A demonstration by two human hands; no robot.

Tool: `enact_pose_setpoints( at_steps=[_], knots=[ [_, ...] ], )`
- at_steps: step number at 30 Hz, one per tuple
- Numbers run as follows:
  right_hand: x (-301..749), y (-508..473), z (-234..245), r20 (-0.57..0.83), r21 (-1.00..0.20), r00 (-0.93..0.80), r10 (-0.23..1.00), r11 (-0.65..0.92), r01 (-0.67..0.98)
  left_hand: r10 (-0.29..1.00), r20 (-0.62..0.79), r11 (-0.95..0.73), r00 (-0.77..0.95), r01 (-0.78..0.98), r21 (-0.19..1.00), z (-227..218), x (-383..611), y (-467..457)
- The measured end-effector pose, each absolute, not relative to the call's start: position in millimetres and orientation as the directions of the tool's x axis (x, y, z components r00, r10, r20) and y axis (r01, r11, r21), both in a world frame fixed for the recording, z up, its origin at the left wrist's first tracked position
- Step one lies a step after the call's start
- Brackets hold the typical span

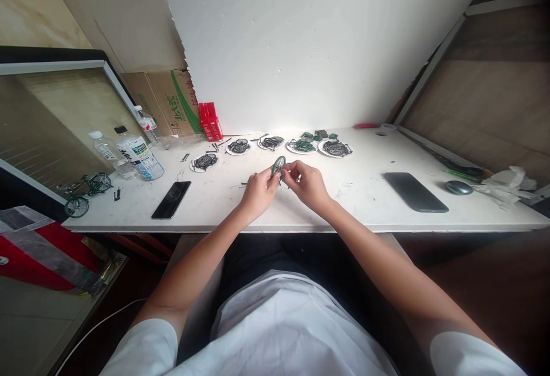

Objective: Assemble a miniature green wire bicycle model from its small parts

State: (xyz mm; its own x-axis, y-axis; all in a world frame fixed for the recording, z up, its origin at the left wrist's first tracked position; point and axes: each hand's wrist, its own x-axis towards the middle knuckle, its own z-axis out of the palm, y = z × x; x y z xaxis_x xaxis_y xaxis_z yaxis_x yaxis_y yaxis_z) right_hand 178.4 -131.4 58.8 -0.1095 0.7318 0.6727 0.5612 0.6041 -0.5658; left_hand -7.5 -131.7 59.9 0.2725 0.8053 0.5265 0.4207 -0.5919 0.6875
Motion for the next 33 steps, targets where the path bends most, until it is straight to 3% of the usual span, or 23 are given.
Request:
enact_pose_setpoints(
  at_steps=[3, 9, 13, 16, 18, 20, 24, 28, 33],
  knots=[
    [174, -133, 57, 0.592, -0.699, -0.075, 0.803, 0.558, 0.447, 0.796, 0.531, -0.601, 0.290, 0.487, 0.634, 59, -8, -131],
    [165, -134, 61, 0.339, -0.938, -0.050, 0.940, 0.341, 0.061, 0.773, 0.565, -0.578, 0.289, 0.687, 0.440, 55, -7, -131],
    [169, -130, 70, 0.081, -0.982, -0.192, 0.978, 0.045, -0.186, 0.734, 0.603, -0.553, 0.312, 0.790, 0.265, 51, -6, -131],
    [173, -130, 72, 0.018, -0.971, -0.256, 0.966, -0.045, -0.235, 0.721, 0.601, -0.556, 0.346, 0.807, 0.202, 50, -6, -130],
    [172, -130, 69, 0.072, -0.986, -0.202, 0.977, 0.039, -0.164, 0.736, 0.586, -0.540, 0.338, 0.815, 0.209, 51, -8, -129],
    [169, -131, 64, 0.218, -0.976, -0.103, 0.970, 0.219, -0.006, 0.760, 0.564, -0.524, 0.322, 0.818, 0.238, 54, -10, -127],
    [168, -130, 52, 0.592, -0.734, -0.030, 0.806, 0.553, 0.395, 0.780, 0.537, -0.534, 0.321, 0.790, 0.302, 61, -14, -126],
    [172, -127, 44, 0.739, -0.514, -0.081, 0.669, 0.637, 0.575, 0.789, 0.520, -0.545, 0.327, 0.764, 0.346, 67, -14, -129],
    [172, -123, 37, 0.857, -0.244, -0.142, 0.495, 0.634, 0.734, 0.827, 0.458, -0.513, 0.327, 0.773, 0.375, 73, -14, -132]
  ],
)
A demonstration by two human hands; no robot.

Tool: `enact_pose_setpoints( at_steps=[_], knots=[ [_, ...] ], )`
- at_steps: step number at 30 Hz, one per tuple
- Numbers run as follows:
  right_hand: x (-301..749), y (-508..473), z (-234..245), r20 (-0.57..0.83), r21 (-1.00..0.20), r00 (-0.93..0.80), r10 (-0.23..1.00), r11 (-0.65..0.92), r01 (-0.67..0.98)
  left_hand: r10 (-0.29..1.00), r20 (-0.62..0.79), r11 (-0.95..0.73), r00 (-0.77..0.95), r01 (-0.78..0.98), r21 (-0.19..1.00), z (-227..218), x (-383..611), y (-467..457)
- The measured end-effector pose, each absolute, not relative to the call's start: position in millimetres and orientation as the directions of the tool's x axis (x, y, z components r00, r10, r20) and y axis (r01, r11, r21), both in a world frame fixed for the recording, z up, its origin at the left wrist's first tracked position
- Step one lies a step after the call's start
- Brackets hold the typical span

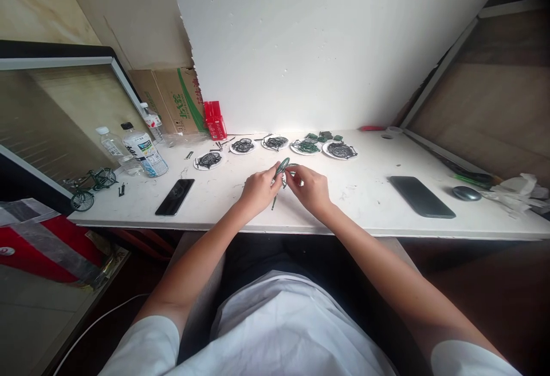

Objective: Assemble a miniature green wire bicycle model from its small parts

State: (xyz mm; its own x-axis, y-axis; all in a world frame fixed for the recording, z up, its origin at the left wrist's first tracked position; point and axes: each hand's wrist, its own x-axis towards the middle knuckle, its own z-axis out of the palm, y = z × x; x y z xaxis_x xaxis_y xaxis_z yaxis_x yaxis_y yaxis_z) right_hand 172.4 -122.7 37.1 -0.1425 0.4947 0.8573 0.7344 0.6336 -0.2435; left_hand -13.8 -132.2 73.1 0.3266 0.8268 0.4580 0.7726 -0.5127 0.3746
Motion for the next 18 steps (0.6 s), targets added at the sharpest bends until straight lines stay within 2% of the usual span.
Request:
enact_pose_setpoints(
  at_steps=[4, 9, 18],
  knots=[
    [172.7, -121.3, 34.0, 0.854, -0.102, -0.226, 0.468, 0.578, 0.810, 0.859, 0.411, -0.469, 0.305, 0.791, 0.393, 76.0, -13.8, -134.7],
    [176.9, -119.6, 33.2, 0.840, -0.021, -0.288, 0.460, 0.558, 0.829, 0.860, 0.399, -0.474, 0.317, 0.786, 0.398, 76.3, -12.9, -136.4],
    [173.9, -115.5, 26.1, 0.788, -0.159, -0.208, 0.580, 0.518, 0.840, 0.868, 0.396, -0.457, 0.300, 0.794, 0.400, 76.3, -11.7, -136.5]
  ],
)
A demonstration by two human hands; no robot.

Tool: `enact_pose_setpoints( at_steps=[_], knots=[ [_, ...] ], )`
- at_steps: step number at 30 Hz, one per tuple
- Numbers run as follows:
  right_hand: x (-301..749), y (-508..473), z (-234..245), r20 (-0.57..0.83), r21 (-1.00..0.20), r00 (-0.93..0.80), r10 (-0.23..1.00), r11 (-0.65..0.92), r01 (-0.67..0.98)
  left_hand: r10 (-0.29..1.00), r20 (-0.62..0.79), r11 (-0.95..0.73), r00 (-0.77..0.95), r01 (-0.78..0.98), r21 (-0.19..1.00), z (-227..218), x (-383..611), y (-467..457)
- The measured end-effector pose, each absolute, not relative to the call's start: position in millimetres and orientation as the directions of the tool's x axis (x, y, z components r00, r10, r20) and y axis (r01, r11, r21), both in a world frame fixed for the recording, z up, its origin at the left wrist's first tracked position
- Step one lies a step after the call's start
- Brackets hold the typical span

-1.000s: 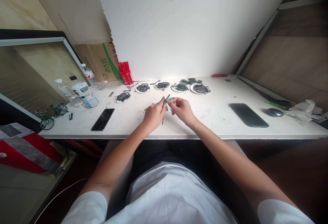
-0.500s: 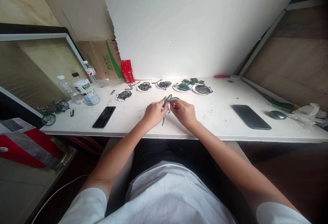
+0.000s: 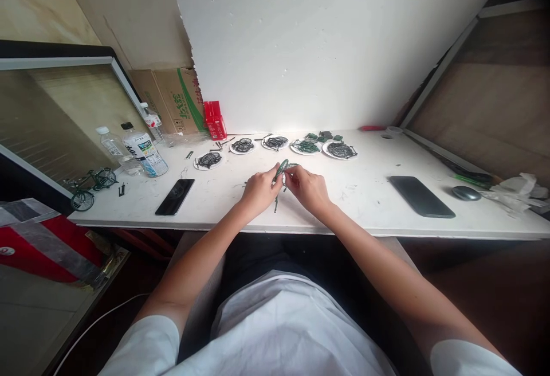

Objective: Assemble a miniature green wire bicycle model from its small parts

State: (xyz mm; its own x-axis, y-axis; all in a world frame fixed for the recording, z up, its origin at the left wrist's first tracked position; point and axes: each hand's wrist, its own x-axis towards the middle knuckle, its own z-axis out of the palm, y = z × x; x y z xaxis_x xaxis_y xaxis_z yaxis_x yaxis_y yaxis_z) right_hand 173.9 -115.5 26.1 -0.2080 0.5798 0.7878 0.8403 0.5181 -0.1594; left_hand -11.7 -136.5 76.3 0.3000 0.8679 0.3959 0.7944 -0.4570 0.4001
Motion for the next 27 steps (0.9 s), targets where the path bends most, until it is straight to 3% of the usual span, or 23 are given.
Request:
enact_pose_setpoints(
  at_steps=[5, 8, 14, 17, 20, 23, 25, 27],
  knots=[
    [173, -119, 27, 0.753, -0.282, -0.168, 0.636, 0.543, 0.791, 0.855, 0.424, -0.474, 0.299, 0.781, 0.406, 72, -12, -135],
    [171, -123, 29, 0.717, -0.414, -0.127, 0.685, 0.565, 0.714, 0.850, 0.427, -0.484, 0.307, 0.775, 0.406, 71, -12, -134],
    [164, -132, 42, 0.506, -0.794, -0.065, 0.860, 0.494, 0.354, 0.848, 0.427, -0.476, 0.313, 0.803, 0.358, 71, -12, -134],
    [160, -134, 47, 0.411, -0.883, -0.058, 0.910, 0.413, 0.224, 0.847, 0.437, -0.464, 0.304, 0.823, 0.328, 70, -11, -134],
    [159, -134, 47, 0.397, -0.895, -0.062, 0.916, 0.401, 0.195, 0.848, 0.432, -0.461, 0.309, 0.830, 0.312, 69, -10, -133],
    [161, -133, 43, 0.445, -0.856, -0.055, 0.894, 0.442, 0.268, 0.846, 0.430, -0.472, 0.316, 0.819, 0.327, 69, -11, -132],
    [164, -130, 40, 0.546, -0.747, -0.053, 0.836, 0.515, 0.421, 0.843, 0.438, -0.484, 0.314, 0.798, 0.359, 70, -11, -133],
    [169, -127, 37, 0.670, -0.531, -0.097, 0.736, 0.567, 0.630, 0.841, 0.447, -0.498, 0.306, 0.762, 0.414, 70, -12, -133]
  ],
)
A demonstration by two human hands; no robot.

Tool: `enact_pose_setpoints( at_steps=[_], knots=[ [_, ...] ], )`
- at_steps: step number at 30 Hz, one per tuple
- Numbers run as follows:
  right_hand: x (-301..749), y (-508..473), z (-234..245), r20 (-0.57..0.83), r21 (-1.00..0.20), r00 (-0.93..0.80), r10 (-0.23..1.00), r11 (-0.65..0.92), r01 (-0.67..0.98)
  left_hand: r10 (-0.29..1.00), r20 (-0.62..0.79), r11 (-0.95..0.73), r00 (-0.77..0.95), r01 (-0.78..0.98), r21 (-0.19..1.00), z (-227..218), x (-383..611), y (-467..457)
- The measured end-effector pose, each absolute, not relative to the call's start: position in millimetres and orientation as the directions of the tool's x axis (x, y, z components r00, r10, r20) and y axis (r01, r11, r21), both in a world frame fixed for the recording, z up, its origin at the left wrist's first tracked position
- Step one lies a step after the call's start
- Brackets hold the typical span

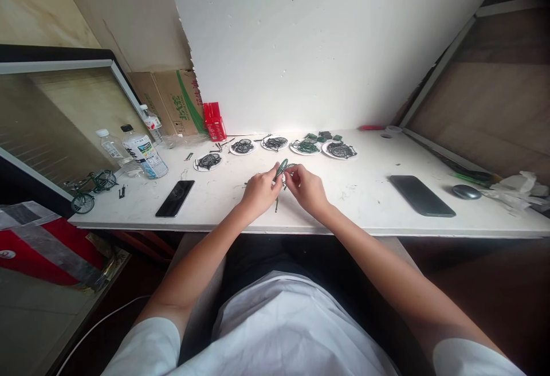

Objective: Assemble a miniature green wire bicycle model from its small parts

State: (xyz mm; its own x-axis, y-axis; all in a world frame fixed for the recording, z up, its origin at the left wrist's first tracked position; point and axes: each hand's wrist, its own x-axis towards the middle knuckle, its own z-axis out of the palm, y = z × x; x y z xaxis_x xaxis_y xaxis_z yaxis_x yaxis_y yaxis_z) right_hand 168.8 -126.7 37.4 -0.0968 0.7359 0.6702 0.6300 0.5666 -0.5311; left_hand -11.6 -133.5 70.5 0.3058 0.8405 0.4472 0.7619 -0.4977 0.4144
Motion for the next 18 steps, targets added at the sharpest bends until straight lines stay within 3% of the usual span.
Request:
enact_pose_setpoints(
  at_steps=[3, 5, 11, 18],
  knots=[
    [174.9, -122.0, 35.3, 0.752, -0.231, -0.213, 0.624, 0.552, 0.801, 0.831, 0.469, -0.533, 0.297, 0.666, 0.522, 69.7, -11.6, -134.0],
    [176.8, -120.8, 35.6, 0.765, -0.147, -0.256, 0.591, 0.547, 0.824, 0.827, 0.483, -0.549, 0.286, 0.594, 0.588, 67.4, -11.3, -132.8],
    [175.3, -124.0, 39.5, 0.759, -0.126, -0.279, 0.588, 0.553, 0.823, 0.835, 0.472, -0.549, 0.283, 0.468, 0.692, 60.8, -12.3, -126.2],
    [173.4, -123.6, 35.9, 0.777, -0.164, -0.241, 0.582, 0.557, 0.814, 0.838, 0.469, -0.540, 0.280, 0.548, 0.638, 65.2, -13.2, -130.2]
  ],
)
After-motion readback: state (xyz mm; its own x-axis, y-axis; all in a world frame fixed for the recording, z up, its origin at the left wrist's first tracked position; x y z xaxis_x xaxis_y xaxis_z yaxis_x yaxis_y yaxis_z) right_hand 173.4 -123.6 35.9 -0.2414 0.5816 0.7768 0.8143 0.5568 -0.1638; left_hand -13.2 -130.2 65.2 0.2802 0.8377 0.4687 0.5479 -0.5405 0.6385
